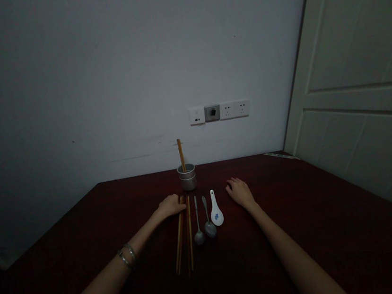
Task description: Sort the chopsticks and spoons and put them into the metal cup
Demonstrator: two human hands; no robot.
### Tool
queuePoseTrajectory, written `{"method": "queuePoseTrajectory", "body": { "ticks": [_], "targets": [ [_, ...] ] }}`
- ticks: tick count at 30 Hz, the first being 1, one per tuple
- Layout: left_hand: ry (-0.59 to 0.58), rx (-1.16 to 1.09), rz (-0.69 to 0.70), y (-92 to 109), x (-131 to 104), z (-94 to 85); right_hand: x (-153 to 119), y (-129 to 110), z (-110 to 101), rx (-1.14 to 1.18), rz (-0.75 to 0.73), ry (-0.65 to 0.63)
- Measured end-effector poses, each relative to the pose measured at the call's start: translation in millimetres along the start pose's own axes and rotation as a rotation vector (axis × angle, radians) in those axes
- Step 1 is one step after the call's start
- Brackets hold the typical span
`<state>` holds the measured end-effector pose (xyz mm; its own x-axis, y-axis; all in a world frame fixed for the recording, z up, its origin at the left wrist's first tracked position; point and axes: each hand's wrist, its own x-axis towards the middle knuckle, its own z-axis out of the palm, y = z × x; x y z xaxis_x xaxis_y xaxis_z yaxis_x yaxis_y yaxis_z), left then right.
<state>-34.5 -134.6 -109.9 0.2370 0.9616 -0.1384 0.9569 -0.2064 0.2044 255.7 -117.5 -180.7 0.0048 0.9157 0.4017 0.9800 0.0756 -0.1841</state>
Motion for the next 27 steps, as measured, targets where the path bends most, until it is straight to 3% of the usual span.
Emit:
{"method": "queuePoseTrajectory", "body": {
  "ticks": [11,14,17,24,27],
  "targets": [
    [0.105,0.001,-0.052,2,4,9.4,0,-2,-2,-0.005,-0.012,-0.011],
    [0.146,-0.008,-0.040,1,7,3.2,0,-2,-3,-0.003,-0.005,-0.016],
    [0.231,-0.029,-0.029,1,7,-16.9,0,-2,-3,0.004,-0.002,-0.017],
    [0.499,-0.172,0.068,14,-10,-86.8,-1,-2,-2,0.013,-0.006,-0.005],
    [0.647,-0.195,0.097,23,-22,-104.3,-1,-3,-2,0.013,0.002,0.000]
  ]
}}
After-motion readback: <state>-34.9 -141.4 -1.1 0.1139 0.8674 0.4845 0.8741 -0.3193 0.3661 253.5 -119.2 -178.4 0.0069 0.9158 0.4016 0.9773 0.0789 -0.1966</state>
